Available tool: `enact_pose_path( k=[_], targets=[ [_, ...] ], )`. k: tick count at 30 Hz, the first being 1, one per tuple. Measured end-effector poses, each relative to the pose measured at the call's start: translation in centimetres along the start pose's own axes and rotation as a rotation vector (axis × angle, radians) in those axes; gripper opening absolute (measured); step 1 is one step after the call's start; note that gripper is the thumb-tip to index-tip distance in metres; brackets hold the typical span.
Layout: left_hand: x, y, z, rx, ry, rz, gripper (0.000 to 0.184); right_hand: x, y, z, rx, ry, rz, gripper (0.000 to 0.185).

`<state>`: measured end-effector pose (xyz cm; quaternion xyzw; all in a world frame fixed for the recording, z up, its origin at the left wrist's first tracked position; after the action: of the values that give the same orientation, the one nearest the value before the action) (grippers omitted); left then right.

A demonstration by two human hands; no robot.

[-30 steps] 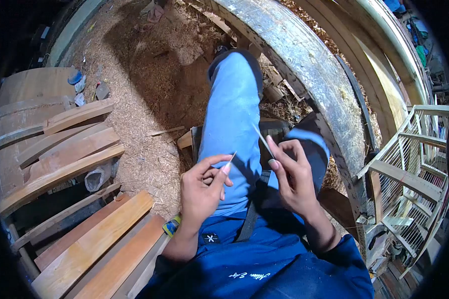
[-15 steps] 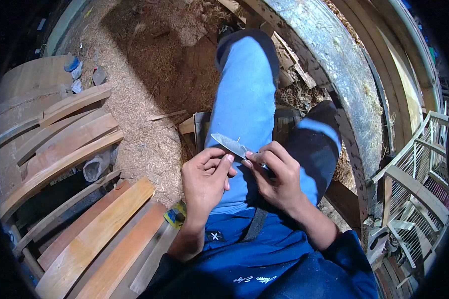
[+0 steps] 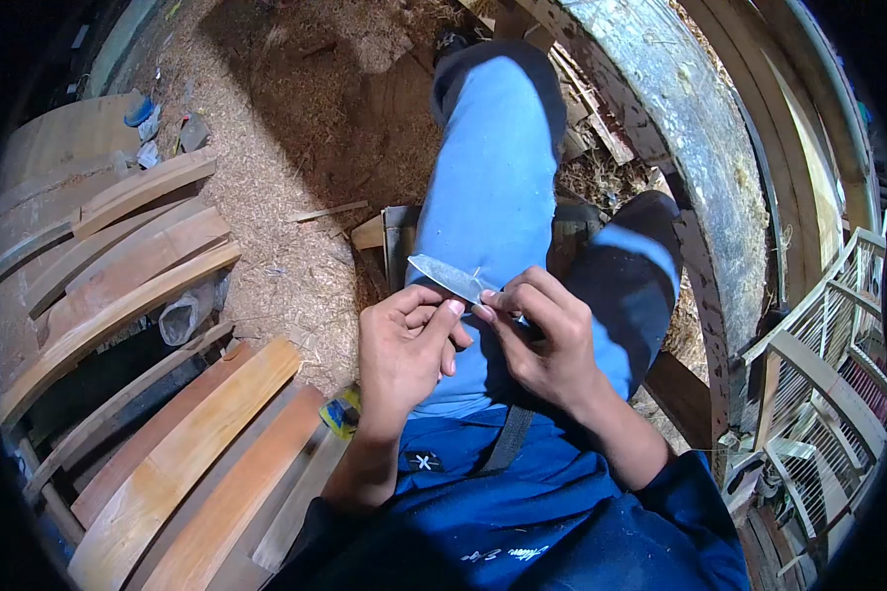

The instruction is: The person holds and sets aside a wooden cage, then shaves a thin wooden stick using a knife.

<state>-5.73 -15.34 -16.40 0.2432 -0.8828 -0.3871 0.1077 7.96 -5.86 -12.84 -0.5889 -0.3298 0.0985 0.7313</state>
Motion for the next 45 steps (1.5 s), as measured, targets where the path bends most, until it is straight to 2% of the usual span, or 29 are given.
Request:
enact_pose_path(
  k=[14,21,29,45],
  targets=[
    [-0.3,-0.6,0.0,0.001,-0.015,-0.012,0.015,0.1,1.0,-0.2,-0.084,-0.017,0.001,0.012],
    [-0.3,-1.3,-0.8,0.014,-0.012,-0.007,0.018,0.7,1.7,-0.3,-0.073,0.053,0.014,0.011],
    [-0.7,-1.1,-0.5,-0.009,0.024,-0.035,0.015,0.8,0.7,-0.2,0.029,-0.008,0.057,0.011],
    [-0.8,-1.1,-0.5,-0.006,0.027,-0.038,0.018,0.6,1.4,0.2,-0.039,-0.033,0.049,0.017]
  ],
)
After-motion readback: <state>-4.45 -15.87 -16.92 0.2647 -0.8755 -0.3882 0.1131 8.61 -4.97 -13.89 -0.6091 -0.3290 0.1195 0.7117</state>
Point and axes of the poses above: each hand's wrist, its own z-axis towards the middle knuckle, its own x-axis out of the back of the hand, y = z × x, the point moved 9 cm from there along z, towards the middle knuckle, and after that the axes turned 1 degree about -z, right-handed, at the moved point
